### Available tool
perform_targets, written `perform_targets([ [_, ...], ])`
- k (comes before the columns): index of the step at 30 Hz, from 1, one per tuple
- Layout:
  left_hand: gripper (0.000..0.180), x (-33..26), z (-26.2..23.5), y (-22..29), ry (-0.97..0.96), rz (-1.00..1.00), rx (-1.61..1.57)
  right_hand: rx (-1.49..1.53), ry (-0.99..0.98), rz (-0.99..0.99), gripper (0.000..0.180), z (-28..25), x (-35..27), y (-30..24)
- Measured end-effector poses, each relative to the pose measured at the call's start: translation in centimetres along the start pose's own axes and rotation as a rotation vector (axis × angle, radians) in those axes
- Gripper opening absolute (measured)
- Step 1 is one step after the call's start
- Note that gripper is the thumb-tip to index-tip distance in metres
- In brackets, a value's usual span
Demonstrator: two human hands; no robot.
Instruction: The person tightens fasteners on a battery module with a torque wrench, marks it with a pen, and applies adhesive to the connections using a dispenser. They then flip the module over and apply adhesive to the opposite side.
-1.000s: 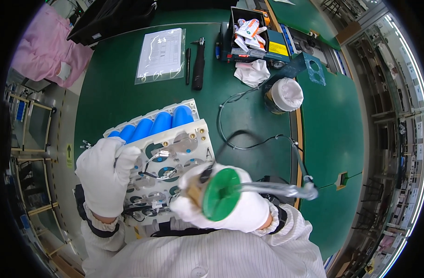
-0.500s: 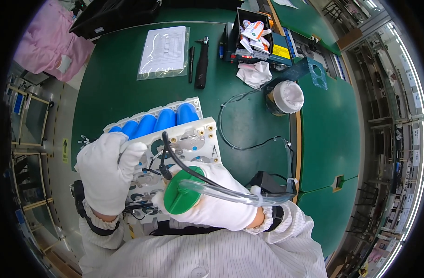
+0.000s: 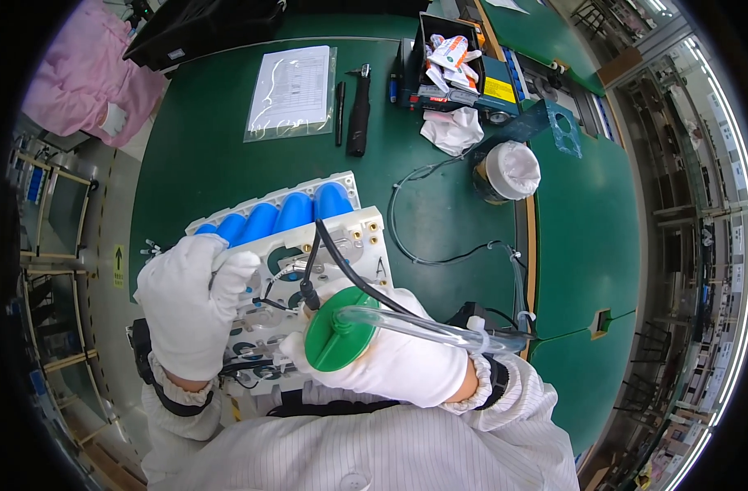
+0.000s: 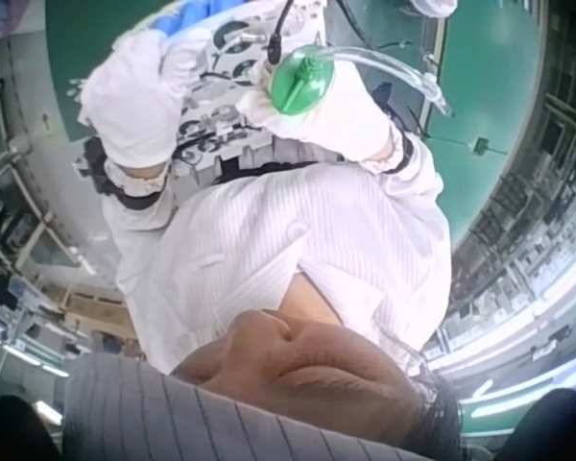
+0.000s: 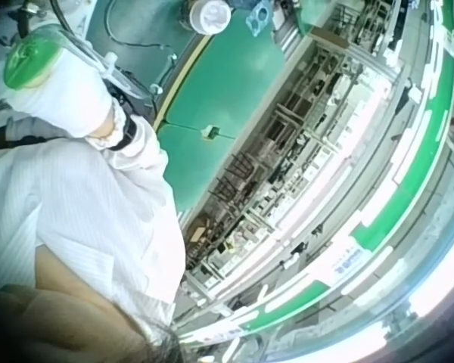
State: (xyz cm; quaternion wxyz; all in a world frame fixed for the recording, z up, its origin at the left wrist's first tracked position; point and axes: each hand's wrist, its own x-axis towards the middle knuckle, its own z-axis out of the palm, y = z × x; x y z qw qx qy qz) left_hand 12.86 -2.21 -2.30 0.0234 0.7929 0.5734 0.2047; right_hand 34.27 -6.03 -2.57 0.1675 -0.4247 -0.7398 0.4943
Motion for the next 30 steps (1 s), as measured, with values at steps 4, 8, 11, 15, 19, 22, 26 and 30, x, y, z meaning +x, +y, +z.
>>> perform_targets([
  [4,0.048,0.4,0.6,-0.2,0.094,0.043,-0.014,0.082,0.118,0.053,0.024,-0.3,0.2,-0.3],
  [8,0.044,0.7,0.6,-0.4,0.072,0.006,-0.043,0.463,0.16,0.178,0.035,-3.0,-0.3,-0.5],
  [11,0.036,1.9,1.1,-0.8,0.066,0.04,-0.038,0.78,0.691,0.228,0.036,-6.1,-2.9,-0.7],
  [15,0.037,3.6,1.8,-2.1,0.01,0.021,-0.004,0.138,1.44,-0.137,0.03,-12.1,-4.6,0.7],
  [19,0.048,5.6,3.7,-5.0,-0.067,-0.003,0.032,0.037,1.655,-0.149,0.031,-17.0,-4.3,3.0],
  [22,0.053,7.1,5.2,-6.5,-0.16,-0.036,0.073,0.062,1.558,-0.122,0.03,-19.3,-2.6,6.0],
  [26,0.048,8.0,6.1,-7.1,-0.224,0.002,0.139,-0.109,1.505,0.127,0.033,-21.3,-0.2,10.0],
  [30,0.045,8.1,5.0,-7.5,-0.15,-0.016,-0.103,0.172,1.395,0.06,0.034,-21.8,1.2,12.6],
])
